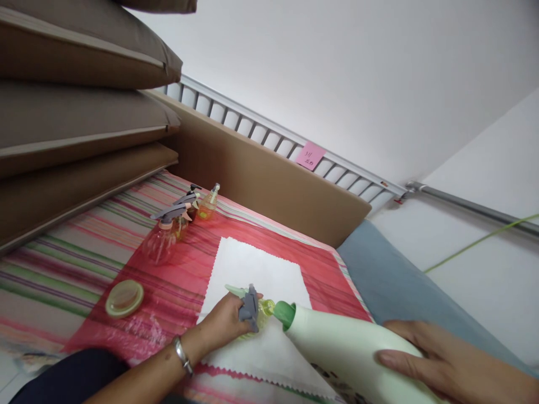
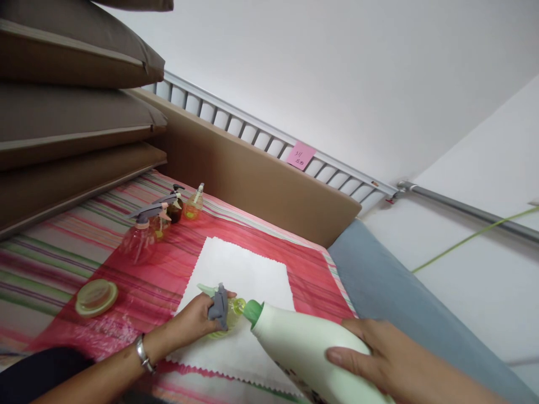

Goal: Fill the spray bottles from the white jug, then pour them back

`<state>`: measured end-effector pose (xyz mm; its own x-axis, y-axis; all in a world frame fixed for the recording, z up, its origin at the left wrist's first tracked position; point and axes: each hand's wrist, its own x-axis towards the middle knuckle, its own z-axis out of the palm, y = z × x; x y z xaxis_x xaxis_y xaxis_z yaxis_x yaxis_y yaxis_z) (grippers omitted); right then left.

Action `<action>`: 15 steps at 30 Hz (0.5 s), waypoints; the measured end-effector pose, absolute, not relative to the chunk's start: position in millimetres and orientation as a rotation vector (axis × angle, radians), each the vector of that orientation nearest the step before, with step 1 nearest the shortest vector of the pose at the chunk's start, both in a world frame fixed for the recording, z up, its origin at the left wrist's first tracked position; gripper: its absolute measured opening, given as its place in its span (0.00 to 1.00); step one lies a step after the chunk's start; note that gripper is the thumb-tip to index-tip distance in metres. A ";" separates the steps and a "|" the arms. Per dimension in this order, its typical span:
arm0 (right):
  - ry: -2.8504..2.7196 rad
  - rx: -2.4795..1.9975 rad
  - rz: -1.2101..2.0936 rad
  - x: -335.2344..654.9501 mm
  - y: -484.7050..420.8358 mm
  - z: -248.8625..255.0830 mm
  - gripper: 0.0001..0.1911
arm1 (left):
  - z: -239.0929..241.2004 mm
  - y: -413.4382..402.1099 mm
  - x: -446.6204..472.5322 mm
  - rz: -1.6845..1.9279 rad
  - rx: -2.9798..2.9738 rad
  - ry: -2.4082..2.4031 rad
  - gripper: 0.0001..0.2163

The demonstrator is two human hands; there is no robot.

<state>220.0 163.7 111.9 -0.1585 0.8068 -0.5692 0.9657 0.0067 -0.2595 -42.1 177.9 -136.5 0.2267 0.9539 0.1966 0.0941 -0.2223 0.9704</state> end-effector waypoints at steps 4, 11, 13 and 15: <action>2.032 1.847 -0.864 218.3 163.3 112.9 0.28 | -135.9 177.8 -42.9 1.139 1.556 0.999 0.23; 2.013 1.846 -0.863 222.0 165.6 111.3 0.29 | -140.8 179.0 -41.2 1.149 1.543 1.004 0.23; 2.021 1.853 -0.885 225.8 165.9 107.6 0.28 | -141.9 179.2 -40.9 1.150 1.524 1.003 0.24; 2.069 1.921 -0.826 229.0 163.9 102.3 0.27 | -141.1 179.0 -41.3 1.150 1.496 0.994 0.24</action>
<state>229.0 163.9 102.3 -0.1356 0.8538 -0.5027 0.9651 -0.0008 -0.2617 -41.3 179.0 -141.1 0.2211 0.9575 0.1852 0.0451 -0.1998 0.9788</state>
